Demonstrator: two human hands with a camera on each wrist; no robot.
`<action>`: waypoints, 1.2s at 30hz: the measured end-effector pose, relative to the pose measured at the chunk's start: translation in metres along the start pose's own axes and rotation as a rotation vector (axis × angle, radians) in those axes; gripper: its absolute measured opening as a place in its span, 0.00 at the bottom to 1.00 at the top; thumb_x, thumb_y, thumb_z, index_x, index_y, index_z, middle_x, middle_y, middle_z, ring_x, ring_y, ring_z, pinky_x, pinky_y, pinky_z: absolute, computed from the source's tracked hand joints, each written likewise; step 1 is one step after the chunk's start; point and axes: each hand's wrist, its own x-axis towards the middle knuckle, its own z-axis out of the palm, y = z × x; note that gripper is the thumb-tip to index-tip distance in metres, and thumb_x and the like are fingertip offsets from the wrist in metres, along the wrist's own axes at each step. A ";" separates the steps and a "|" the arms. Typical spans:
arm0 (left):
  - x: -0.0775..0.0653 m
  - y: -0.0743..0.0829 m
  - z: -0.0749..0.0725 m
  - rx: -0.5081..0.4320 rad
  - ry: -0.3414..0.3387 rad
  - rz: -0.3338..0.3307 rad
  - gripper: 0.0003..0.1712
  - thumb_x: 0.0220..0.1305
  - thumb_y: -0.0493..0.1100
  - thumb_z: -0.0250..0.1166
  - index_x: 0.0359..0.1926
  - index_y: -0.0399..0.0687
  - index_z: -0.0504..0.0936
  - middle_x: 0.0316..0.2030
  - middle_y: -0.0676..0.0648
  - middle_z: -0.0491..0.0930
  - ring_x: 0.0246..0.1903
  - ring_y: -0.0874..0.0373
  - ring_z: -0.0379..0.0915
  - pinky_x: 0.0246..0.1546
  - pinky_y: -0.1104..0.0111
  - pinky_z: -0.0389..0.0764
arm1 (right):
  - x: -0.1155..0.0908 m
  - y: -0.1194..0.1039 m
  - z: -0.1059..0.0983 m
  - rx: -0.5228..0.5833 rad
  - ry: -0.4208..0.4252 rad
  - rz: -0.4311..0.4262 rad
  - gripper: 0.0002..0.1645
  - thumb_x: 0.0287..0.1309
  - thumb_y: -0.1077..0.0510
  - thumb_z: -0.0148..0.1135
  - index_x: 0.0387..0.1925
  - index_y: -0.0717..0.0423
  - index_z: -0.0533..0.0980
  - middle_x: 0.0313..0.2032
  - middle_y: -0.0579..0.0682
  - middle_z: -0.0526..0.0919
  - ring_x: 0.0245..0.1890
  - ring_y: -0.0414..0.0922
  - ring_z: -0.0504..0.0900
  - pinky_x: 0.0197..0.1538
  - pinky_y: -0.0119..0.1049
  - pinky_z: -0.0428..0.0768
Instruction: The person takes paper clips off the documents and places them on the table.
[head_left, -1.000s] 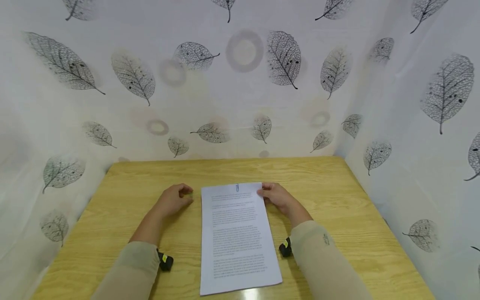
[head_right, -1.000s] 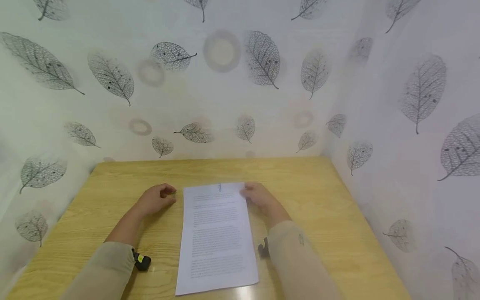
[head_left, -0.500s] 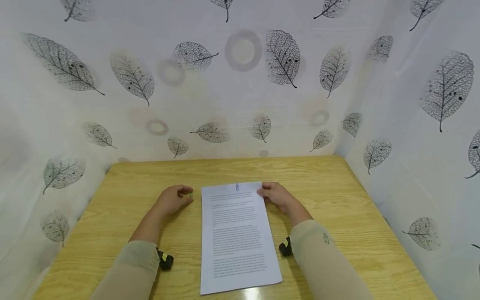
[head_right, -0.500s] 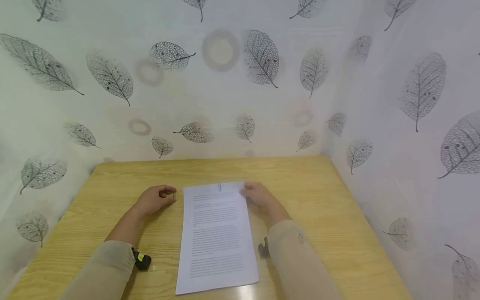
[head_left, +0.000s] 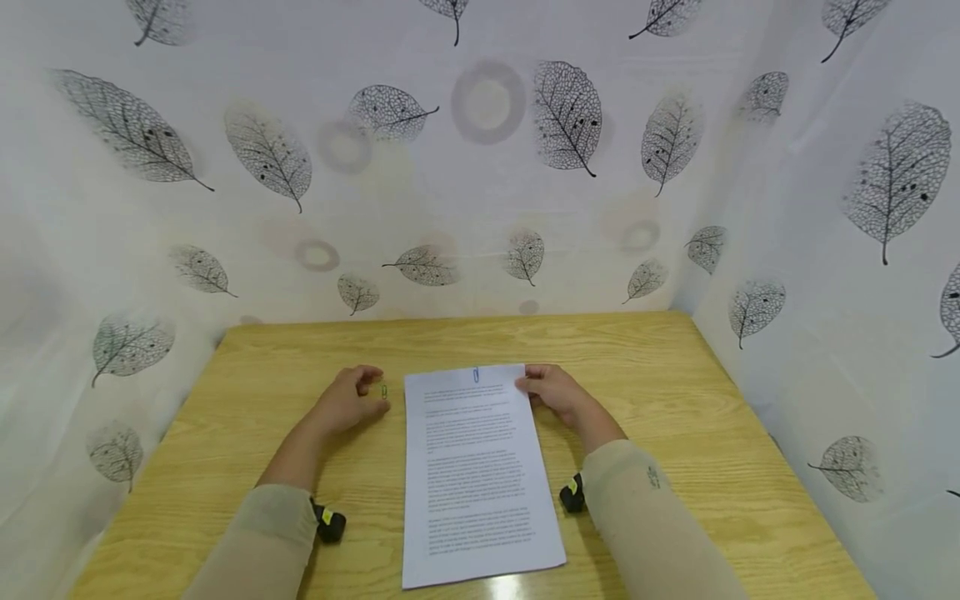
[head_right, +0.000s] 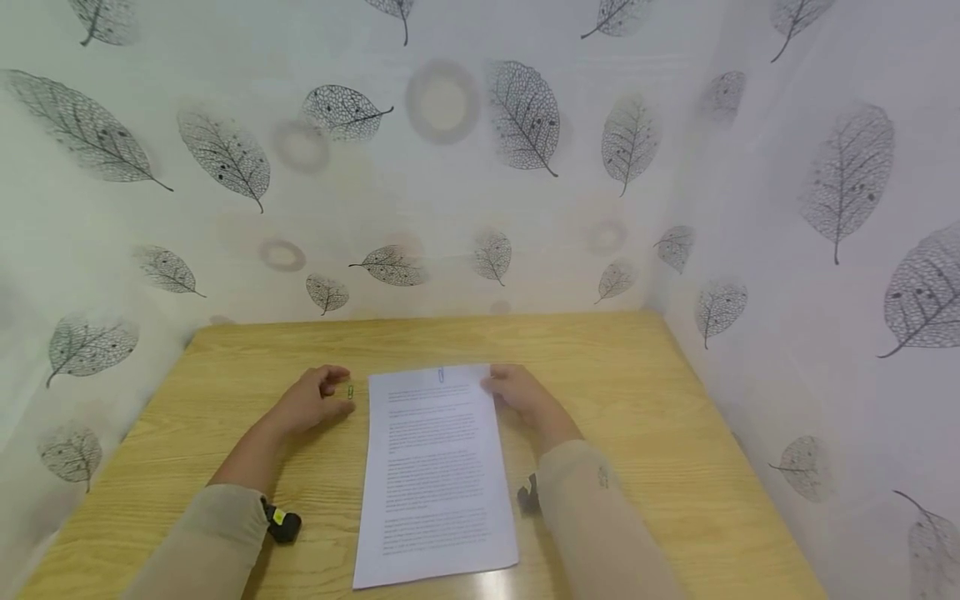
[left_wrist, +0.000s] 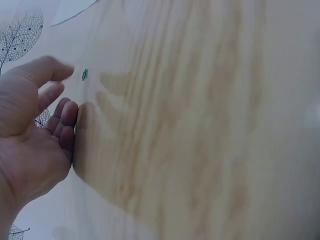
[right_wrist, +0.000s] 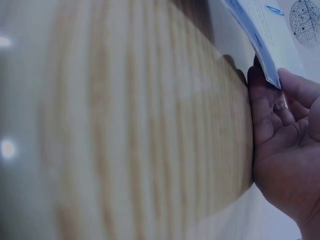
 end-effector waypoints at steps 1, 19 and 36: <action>0.000 0.000 0.000 -0.006 0.010 0.001 0.35 0.75 0.44 0.67 0.77 0.41 0.68 0.73 0.32 0.66 0.66 0.39 0.69 0.70 0.47 0.75 | 0.000 0.000 0.000 -0.001 0.001 0.000 0.27 0.80 0.61 0.59 0.72 0.70 0.73 0.64 0.68 0.83 0.43 0.40 0.87 0.48 0.30 0.85; 0.005 0.083 0.031 0.013 0.170 0.144 0.24 0.76 0.35 0.54 0.70 0.44 0.76 0.70 0.41 0.76 0.70 0.40 0.71 0.72 0.43 0.77 | 0.002 0.001 -0.001 0.000 0.008 0.014 0.32 0.80 0.60 0.59 0.78 0.69 0.67 0.69 0.68 0.79 0.46 0.41 0.86 0.50 0.30 0.85; 0.021 0.125 0.081 0.169 0.135 0.148 0.24 0.74 0.37 0.60 0.69 0.43 0.78 0.65 0.42 0.82 0.69 0.42 0.77 0.72 0.48 0.78 | 0.001 0.003 -0.002 0.007 -0.006 0.006 0.31 0.80 0.59 0.59 0.77 0.68 0.69 0.69 0.68 0.80 0.47 0.42 0.86 0.51 0.31 0.85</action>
